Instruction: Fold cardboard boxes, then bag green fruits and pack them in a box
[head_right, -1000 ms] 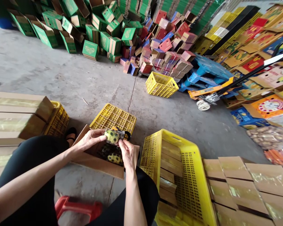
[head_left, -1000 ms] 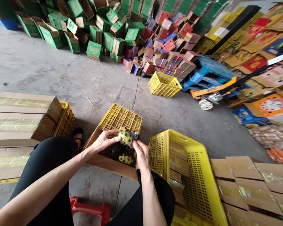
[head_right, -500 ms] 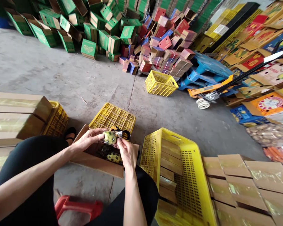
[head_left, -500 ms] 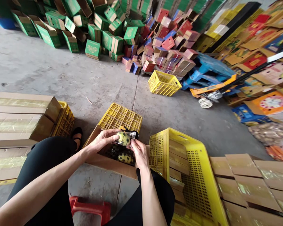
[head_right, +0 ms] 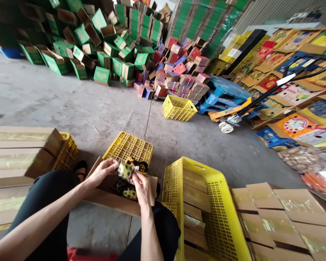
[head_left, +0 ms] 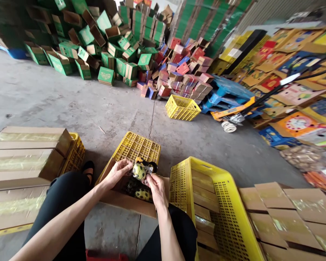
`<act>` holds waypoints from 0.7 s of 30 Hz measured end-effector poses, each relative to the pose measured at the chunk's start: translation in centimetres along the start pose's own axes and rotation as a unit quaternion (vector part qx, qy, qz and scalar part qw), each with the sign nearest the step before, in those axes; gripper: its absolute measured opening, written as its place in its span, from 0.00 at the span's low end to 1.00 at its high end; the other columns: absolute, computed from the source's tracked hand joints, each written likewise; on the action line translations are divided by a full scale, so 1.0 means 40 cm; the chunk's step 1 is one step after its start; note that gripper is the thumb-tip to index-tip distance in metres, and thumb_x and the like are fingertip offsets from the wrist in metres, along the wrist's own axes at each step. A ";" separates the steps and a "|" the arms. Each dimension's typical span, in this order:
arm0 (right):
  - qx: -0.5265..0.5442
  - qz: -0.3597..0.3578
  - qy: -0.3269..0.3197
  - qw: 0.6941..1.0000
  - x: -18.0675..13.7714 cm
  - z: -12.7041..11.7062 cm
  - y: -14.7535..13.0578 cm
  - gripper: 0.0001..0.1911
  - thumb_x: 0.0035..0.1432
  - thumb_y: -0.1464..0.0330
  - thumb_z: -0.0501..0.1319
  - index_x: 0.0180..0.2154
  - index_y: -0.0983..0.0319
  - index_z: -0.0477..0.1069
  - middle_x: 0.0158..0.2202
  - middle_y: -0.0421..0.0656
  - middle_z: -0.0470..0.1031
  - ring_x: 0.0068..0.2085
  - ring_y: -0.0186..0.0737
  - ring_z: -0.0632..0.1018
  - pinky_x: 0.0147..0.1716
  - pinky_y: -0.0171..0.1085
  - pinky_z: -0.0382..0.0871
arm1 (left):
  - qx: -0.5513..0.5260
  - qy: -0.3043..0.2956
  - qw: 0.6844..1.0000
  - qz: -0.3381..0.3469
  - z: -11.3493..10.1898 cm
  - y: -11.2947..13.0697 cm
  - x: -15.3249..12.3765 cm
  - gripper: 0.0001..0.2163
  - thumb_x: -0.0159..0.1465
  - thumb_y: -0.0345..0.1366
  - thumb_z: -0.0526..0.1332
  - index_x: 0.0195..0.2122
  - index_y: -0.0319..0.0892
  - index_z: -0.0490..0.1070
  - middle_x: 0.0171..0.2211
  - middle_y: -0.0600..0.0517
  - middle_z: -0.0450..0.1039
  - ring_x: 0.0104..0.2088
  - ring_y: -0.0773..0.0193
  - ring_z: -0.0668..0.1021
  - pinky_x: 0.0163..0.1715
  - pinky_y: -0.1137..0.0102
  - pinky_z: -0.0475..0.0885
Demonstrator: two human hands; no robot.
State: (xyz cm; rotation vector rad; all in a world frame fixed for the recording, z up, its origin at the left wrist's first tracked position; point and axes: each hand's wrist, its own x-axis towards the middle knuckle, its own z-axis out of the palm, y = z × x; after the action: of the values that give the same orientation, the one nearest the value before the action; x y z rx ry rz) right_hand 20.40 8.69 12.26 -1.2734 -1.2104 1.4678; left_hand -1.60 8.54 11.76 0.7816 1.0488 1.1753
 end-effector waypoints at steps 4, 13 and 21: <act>0.028 0.001 -0.001 1.000 -0.010 0.008 -0.033 0.21 0.50 0.47 0.74 0.34 0.57 0.81 0.33 0.43 0.83 0.33 0.48 0.83 0.37 0.46 0.81 | 0.014 -0.006 1.000 0.002 0.012 0.041 -0.008 0.23 0.56 0.57 0.73 0.32 0.41 0.72 0.29 0.55 0.72 0.30 0.66 0.74 0.35 0.71 0.74; 0.013 -0.030 -0.017 0.999 -0.116 0.039 -0.072 0.25 0.48 0.45 0.75 0.29 0.60 0.81 0.26 0.43 0.78 0.29 0.44 0.79 0.31 0.41 0.78 | 0.021 -0.037 0.999 -0.001 -0.012 0.097 -0.146 0.25 0.52 0.58 0.75 0.32 0.41 0.71 0.28 0.57 0.68 0.27 0.68 0.71 0.34 0.66 0.78; 0.047 -0.034 0.023 0.998 -0.307 0.078 -0.026 0.24 0.45 0.46 0.76 0.31 0.60 0.82 0.27 0.43 0.80 0.28 0.44 0.78 0.30 0.41 0.76 | 0.036 0.019 0.998 0.043 0.006 0.051 -0.350 0.28 0.46 0.61 0.76 0.28 0.40 0.73 0.24 0.55 0.69 0.25 0.67 0.71 0.27 0.72 0.71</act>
State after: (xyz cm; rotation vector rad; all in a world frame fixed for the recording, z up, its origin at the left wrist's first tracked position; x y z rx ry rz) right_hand 19.07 -3.48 15.75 -1.1861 -1.1302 1.4221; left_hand -2.75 -4.57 16.98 0.8709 1.1023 1.2359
